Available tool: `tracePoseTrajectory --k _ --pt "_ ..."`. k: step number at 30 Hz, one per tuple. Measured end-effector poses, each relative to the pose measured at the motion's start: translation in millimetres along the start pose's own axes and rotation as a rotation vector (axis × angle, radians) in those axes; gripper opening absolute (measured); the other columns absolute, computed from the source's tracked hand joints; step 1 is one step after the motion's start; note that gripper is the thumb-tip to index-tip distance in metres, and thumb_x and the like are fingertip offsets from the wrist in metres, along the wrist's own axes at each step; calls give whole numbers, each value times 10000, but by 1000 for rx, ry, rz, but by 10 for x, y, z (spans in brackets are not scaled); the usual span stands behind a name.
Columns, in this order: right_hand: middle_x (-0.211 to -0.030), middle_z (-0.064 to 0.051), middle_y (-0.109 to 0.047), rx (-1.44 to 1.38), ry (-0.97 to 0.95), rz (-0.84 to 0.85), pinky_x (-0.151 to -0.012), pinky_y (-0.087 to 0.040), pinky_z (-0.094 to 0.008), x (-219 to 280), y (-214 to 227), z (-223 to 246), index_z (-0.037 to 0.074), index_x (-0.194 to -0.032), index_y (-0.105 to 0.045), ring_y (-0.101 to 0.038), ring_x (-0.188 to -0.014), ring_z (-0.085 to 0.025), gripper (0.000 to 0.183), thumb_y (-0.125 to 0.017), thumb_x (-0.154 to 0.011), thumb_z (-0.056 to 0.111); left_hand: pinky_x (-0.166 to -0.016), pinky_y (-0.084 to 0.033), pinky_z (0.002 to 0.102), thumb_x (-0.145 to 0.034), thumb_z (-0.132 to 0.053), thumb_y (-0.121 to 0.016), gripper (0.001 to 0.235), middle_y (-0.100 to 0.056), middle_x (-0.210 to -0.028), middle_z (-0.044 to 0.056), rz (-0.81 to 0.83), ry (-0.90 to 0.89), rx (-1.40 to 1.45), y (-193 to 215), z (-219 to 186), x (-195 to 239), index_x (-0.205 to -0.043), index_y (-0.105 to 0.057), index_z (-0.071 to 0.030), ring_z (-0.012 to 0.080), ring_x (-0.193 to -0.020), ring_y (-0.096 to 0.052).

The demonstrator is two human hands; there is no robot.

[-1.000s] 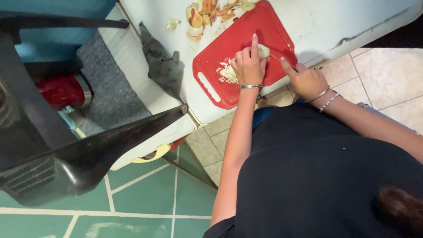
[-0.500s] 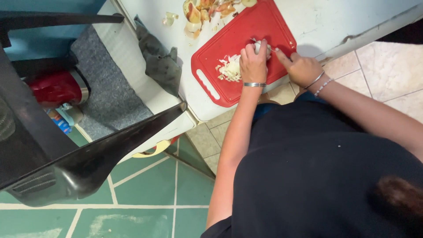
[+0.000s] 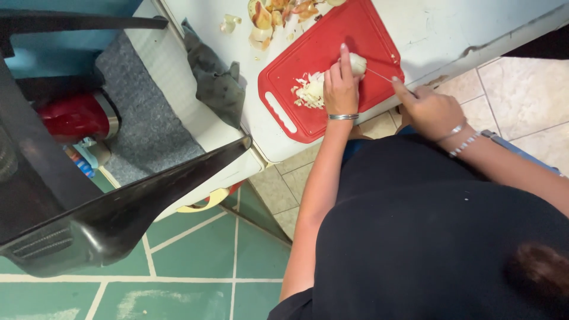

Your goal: The person transfers chopped onions from a red cutting board into a metal bowl. They then peel an onion, cut it in half, and proceed to chop one half into small pieces on the cutting board.

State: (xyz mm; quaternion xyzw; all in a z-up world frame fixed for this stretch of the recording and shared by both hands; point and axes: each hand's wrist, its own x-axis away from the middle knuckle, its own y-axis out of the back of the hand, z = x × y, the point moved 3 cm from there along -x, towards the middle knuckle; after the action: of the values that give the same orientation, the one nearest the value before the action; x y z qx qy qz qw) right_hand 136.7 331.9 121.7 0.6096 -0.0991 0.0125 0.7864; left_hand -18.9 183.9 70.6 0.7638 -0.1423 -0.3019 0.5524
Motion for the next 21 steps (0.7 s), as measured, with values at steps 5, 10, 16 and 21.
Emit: tracePoseTrajectory --k 5,10,16,21 --pt "-804 -5 -590 239 41 -121 -387 -459 -378 -288 -270 139 317 -1627 -473 -603 -455 -264 745 -555 -902 167 -771 -578 381 -838 -85 -904 941 -574 -1024 92 58 68 95 -28 13 17 -1593 -343 -68 259 -901 -560" --pt "-821 -55 -624 221 70 3 -398 -517 -397 -549 -457 173 255 -1665 -381 -639 -479 -259 734 -525 -954 146 -730 -582 404 -947 -27 -762 692 -584 -1036 122 62 29 54 -193 24 66 -1537 -422 -147 288 -904 -600" --pt "-929 -148 -667 -7 69 123 -461 -568 -519 -560 -358 80 227 -1655 -353 -704 -591 -422 782 -536 -905 98 -675 -584 416 -984 -56 -665 321 -584 -1014 119 11 32 -50 -133 -31 -10 -1284 -620 -162 303 -835 -611" --pt "-982 -168 -681 -26 -53 306 -541 -569 -605 1 -141 -69 299 -1668 -299 -722 -693 -520 780 -502 -927 169 -621 -572 399 -998 89 -637 302 -557 -948 126 -41 29 -45 -57 -42 8 -1206 -634 -129 296 -788 -593"
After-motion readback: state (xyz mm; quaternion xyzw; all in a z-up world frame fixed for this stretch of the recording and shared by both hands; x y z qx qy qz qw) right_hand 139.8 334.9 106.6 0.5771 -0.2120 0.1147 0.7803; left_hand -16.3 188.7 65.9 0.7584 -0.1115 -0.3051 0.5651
